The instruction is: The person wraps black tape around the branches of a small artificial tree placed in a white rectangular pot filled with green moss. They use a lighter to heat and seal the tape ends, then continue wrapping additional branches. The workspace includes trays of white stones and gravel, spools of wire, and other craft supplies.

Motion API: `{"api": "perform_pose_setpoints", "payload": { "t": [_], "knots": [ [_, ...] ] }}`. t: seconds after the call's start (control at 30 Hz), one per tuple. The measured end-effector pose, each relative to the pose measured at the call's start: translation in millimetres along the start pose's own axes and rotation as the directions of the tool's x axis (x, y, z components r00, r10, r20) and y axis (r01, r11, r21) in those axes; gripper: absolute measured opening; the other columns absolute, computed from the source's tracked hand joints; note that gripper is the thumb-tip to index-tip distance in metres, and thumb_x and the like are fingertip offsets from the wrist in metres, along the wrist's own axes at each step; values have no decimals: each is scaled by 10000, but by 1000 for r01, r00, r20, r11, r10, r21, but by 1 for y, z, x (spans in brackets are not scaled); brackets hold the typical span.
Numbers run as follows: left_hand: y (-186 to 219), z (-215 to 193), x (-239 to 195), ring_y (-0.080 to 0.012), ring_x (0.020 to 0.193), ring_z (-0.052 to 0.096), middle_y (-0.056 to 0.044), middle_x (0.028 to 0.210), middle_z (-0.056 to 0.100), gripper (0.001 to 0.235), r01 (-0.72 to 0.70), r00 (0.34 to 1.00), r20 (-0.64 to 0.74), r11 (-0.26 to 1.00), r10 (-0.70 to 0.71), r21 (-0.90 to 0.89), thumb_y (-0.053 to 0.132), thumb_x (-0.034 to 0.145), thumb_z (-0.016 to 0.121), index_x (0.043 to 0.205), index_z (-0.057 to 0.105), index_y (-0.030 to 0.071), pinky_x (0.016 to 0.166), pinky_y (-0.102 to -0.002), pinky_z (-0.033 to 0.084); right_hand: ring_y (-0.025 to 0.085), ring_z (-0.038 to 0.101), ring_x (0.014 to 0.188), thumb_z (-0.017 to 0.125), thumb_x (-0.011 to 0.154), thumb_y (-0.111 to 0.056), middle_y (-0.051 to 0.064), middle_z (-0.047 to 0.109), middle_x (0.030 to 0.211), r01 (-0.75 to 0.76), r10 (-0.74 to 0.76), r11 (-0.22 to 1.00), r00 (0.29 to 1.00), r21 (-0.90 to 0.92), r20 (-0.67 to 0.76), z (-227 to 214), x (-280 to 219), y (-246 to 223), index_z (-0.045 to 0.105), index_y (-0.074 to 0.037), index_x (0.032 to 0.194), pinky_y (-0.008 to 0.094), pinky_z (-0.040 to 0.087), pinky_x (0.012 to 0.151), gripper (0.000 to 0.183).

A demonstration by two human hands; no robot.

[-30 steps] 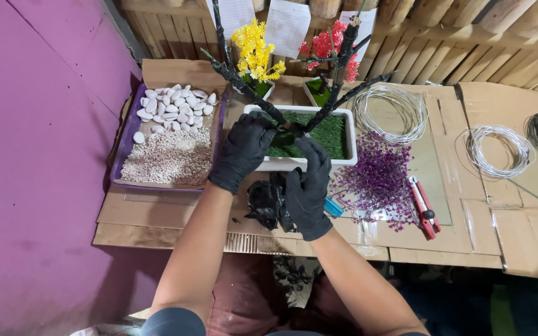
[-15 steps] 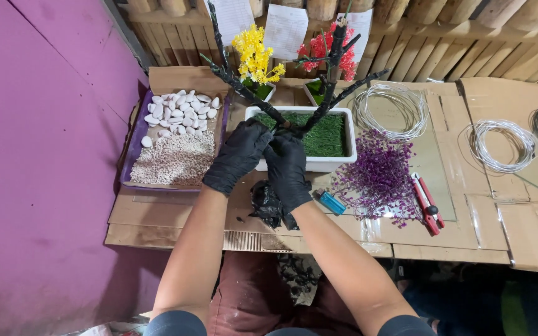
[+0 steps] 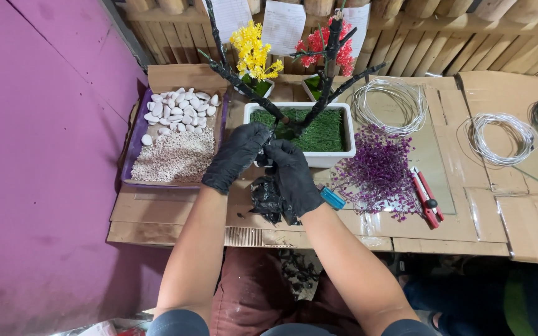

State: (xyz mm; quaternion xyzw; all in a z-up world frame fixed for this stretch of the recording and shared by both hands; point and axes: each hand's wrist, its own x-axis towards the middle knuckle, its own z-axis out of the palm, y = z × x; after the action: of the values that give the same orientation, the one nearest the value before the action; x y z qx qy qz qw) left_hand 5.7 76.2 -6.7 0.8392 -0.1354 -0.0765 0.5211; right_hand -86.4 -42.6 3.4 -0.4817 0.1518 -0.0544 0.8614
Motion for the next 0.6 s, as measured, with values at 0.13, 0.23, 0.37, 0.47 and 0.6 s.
{"api": "perform_pose_setpoints", "payload": {
  "t": [0.13, 0.23, 0.37, 0.47, 0.6],
  "knots": [
    [16, 5, -12, -179, 936, 748, 63, 957, 771, 263, 67, 998, -7, 986, -67, 150, 599, 930, 638, 1025, 717, 367, 796, -300, 578, 216, 698, 663, 744, 866, -82, 115, 693, 775, -68, 61, 989, 996, 132, 58, -17, 15, 25, 654, -66, 867, 258, 577, 538, 92],
    [27, 2, -21, -226, 930, 726, -9, 922, 764, 221, 55, 998, -13, 993, -54, 109, 464, 954, 638, 990, 734, 269, 858, -342, 525, 224, 737, 730, 725, 867, 37, 134, 701, 785, -134, 119, 950, 990, 283, 72, -18, 4, 24, 680, 2, 866, 252, 615, 672, 57],
    [24, 1, -20, -197, 864, 715, -6, 866, 758, 178, 35, 999, -26, 996, -33, 79, 406, 944, 661, 949, 744, 249, 829, -317, 510, 300, 733, 845, 713, 897, 1, 187, 720, 912, -221, 187, 918, 973, 329, 133, -22, -14, 24, 744, 10, 1004, 391, 625, 818, 113],
    [12, 3, -14, -172, 817, 691, 1, 826, 752, 154, 7, 999, -32, 998, -6, 56, 373, 937, 680, 923, 744, 234, 801, -296, 503, 346, 735, 853, 731, 924, -109, 212, 727, 925, -403, 340, 834, 913, 376, 224, -37, -8, 31, 752, 5, 1013, 470, 614, 820, 146],
    [14, 3, -11, -206, 925, 725, -33, 962, 782, 238, 12, 994, -113, 1000, -10, 15, 434, 964, 668, 1071, 763, 245, 841, -312, 514, 266, 734, 876, 668, 1003, -237, 86, 772, 952, -599, 403, 621, 797, 505, 449, -48, -11, 43, 766, -77, 1039, 363, 570, 784, 191]
  ]
}}
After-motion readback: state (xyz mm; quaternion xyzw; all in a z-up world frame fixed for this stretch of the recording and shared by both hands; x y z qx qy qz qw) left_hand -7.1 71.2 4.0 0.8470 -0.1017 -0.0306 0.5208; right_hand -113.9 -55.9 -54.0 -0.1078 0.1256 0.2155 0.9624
